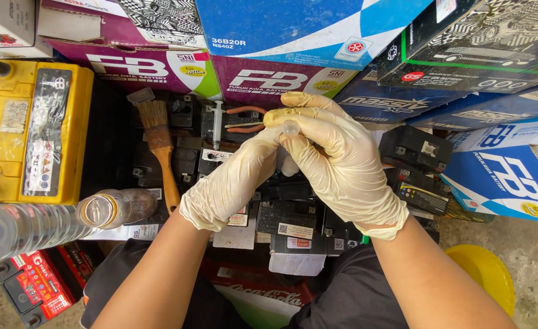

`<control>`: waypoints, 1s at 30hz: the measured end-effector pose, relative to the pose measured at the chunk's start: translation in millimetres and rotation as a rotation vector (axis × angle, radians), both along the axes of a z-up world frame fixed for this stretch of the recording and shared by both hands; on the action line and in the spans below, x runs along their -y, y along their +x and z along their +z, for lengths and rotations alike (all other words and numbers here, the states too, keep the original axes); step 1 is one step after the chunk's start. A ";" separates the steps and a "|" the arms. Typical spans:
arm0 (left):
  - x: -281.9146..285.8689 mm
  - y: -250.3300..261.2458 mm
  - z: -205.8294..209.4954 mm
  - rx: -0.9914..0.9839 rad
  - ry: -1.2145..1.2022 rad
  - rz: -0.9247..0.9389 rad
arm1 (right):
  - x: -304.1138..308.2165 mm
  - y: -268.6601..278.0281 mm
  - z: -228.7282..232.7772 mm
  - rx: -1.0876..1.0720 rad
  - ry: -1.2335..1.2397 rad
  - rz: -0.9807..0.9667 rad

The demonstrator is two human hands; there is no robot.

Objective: Filling car battery cells with liquid using a syringe in a workshop environment

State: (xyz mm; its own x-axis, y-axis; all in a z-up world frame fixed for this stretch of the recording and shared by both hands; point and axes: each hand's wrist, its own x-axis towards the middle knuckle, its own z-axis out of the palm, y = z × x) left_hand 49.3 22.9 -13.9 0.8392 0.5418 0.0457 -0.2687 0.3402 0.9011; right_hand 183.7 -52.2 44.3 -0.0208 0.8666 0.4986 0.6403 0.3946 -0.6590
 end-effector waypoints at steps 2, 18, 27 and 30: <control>-2.9 -3.3 -13.1 -0.048 0.378 0.025 | 0.6 -1.7 -1.3 -0.015 0.000 0.001; 7.9 -6.4 24.3 -0.094 0.194 0.047 | 0.7 -13.9 -0.6 -0.010 0.051 -0.105; 3.5 -11.5 24.1 -0.135 0.393 0.035 | 1.0 -15.2 -1.9 0.001 0.127 -0.103; -5.4 -10.4 27.4 -0.144 0.344 0.007 | -2.3 -16.1 1.9 -0.063 0.047 -0.105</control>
